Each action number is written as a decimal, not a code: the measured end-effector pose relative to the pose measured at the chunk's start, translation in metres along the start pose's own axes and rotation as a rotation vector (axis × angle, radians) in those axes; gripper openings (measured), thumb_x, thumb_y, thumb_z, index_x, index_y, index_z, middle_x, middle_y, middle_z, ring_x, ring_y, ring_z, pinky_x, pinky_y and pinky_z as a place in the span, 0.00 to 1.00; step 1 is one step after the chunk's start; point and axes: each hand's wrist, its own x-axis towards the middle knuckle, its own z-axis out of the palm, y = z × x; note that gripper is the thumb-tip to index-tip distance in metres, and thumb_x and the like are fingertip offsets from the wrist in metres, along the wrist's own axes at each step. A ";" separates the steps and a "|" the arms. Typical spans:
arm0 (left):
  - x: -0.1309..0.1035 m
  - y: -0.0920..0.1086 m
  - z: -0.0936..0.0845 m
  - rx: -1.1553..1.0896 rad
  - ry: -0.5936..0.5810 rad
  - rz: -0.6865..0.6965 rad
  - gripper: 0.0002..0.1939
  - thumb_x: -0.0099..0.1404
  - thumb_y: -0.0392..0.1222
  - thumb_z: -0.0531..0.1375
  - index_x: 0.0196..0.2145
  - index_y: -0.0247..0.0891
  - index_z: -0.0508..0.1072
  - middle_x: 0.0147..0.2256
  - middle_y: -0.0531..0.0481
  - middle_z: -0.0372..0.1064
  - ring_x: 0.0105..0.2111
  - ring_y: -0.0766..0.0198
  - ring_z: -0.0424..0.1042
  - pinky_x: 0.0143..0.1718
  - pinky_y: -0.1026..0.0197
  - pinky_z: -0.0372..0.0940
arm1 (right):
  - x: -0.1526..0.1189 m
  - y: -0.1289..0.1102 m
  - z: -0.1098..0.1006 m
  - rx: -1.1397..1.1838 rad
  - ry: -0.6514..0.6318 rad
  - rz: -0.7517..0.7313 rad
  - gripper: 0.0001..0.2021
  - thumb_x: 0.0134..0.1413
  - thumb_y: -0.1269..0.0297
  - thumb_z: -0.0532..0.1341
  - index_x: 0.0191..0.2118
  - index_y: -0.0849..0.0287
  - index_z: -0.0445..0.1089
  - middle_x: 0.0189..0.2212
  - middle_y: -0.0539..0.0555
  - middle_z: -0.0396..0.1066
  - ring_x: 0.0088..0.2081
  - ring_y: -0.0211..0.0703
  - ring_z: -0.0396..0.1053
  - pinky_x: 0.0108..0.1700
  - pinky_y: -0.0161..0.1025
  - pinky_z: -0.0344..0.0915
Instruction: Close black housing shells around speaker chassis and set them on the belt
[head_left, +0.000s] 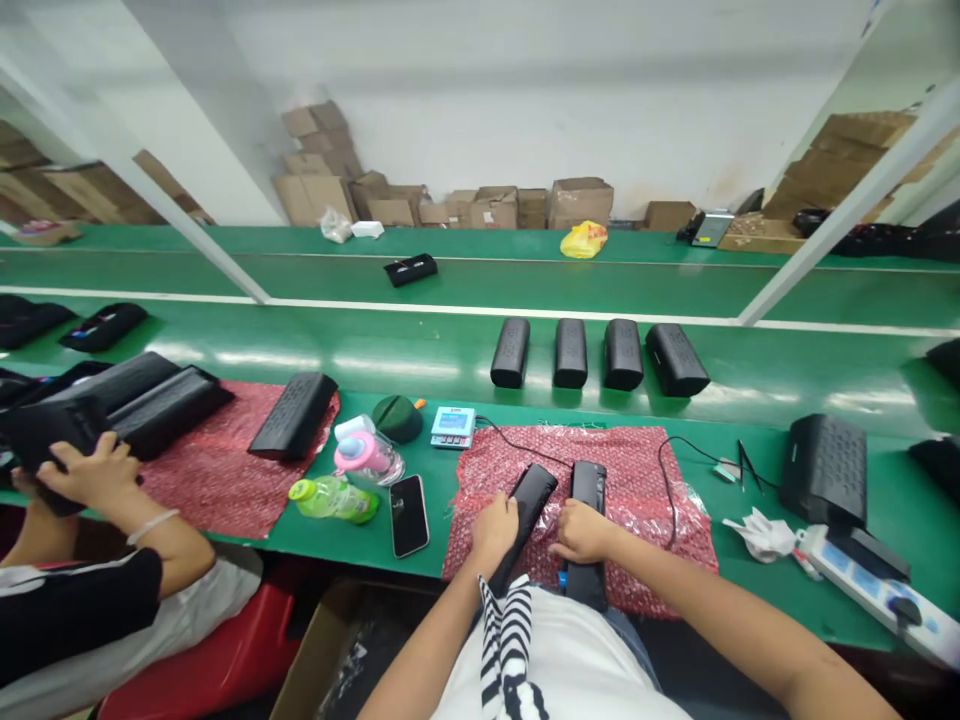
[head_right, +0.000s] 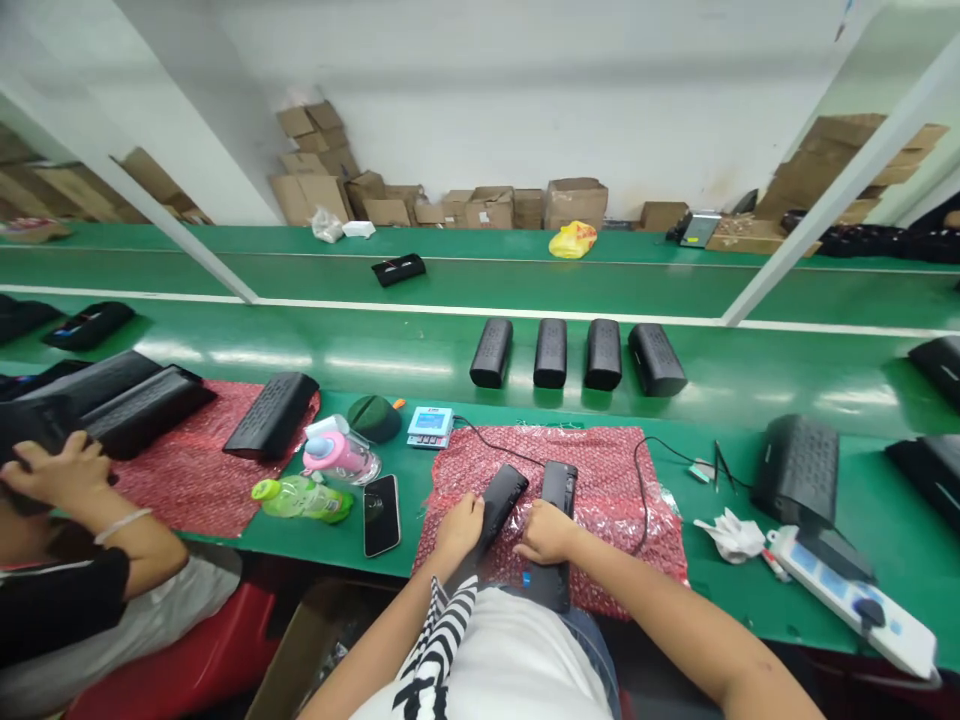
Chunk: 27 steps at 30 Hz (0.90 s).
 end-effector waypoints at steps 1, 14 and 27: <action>0.000 0.003 0.000 0.006 0.006 -0.002 0.20 0.67 0.46 0.41 0.40 0.36 0.69 0.39 0.38 0.74 0.41 0.53 0.73 0.40 0.56 0.61 | 0.000 0.002 -0.001 0.000 0.005 0.010 0.20 0.58 0.56 0.52 0.25 0.62 0.75 0.22 0.58 0.73 0.28 0.43 0.66 0.37 0.41 0.55; 0.002 0.013 0.012 0.029 0.060 0.036 0.31 0.67 0.56 0.37 0.38 0.34 0.74 0.39 0.36 0.74 0.41 0.51 0.73 0.41 0.54 0.63 | 0.002 -0.003 0.002 -0.001 -0.036 0.073 0.17 0.56 0.62 0.52 0.26 0.63 0.75 0.25 0.59 0.74 0.30 0.44 0.67 0.38 0.43 0.55; 0.014 0.009 0.008 0.044 0.015 0.005 0.35 0.67 0.58 0.34 0.40 0.36 0.75 0.40 0.37 0.74 0.41 0.53 0.73 0.41 0.56 0.63 | -0.002 -0.001 0.005 -0.014 -0.104 0.080 0.17 0.54 0.63 0.51 0.25 0.62 0.74 0.25 0.58 0.74 0.27 0.42 0.67 0.36 0.42 0.52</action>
